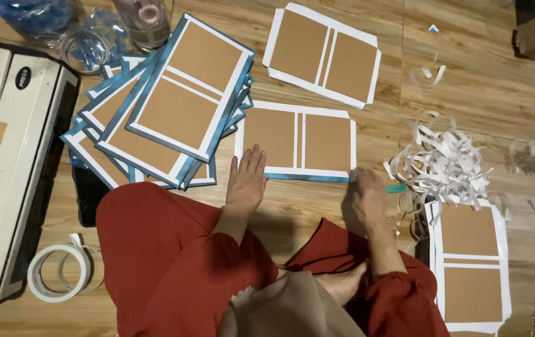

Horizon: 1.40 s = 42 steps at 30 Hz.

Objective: The person sits on the floor and assembles cardboard frames by applying white tape to the edges of brown cardboard pieces. They use a green tool to smooth the tape and press the edges down, stacking the finished frames on the left side.

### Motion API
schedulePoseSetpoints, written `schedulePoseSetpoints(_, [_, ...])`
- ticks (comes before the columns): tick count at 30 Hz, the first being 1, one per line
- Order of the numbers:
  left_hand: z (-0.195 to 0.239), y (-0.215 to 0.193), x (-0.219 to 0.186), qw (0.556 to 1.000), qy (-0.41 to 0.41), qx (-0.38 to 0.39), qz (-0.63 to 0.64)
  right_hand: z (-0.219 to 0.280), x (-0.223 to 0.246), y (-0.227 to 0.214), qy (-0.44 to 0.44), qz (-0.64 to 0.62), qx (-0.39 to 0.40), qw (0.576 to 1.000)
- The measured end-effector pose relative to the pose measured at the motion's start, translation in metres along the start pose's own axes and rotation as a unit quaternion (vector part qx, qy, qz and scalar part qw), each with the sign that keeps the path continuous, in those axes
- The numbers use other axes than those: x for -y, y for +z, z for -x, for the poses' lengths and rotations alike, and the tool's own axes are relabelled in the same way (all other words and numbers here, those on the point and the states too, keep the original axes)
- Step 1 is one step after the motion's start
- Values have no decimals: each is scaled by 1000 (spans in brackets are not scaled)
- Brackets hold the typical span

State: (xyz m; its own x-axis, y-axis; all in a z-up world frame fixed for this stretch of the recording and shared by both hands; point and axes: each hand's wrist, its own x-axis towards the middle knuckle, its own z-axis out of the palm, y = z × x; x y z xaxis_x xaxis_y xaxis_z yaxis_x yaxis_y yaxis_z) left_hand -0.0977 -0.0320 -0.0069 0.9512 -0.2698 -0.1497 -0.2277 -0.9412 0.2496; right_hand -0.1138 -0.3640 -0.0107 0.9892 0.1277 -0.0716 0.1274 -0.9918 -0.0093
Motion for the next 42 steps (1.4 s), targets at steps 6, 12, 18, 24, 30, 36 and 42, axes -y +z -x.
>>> schedulePoseSetpoints(6, [-33, 21, 21, 991, 52, 79, 90, 36, -98, 49, 29, 283, 7, 959])
schedulePoseSetpoints(12, [-19, -23, 7, 994, 13, 92, 63, -7, 40, -23, 45, -22, -86, 995])
schedulePoseSetpoints(18, [-22, -27, 13, 996, 6, 78, 53, -13, 194, 3, -28, -26, -92, 995])
schedulePoseSetpoints(24, [-28, -26, 17, 995, 15, 93, 30, -34, 8, 21, 259, -43, -62, 963])
schedulePoseSetpoints(30, [-28, -20, 23, 999, 37, 27, 21, -19, 213, -7, 48, 232, -81, 968])
schedulePoseSetpoints(36, [-25, -43, 25, 996, 46, 68, 36, 2, 228, 28, -157, 27, -115, 980])
schedulePoseSetpoints(42, [-31, -32, 27, 993, 50, 100, 36, -6, 219, -30, -58, -201, -18, 978])
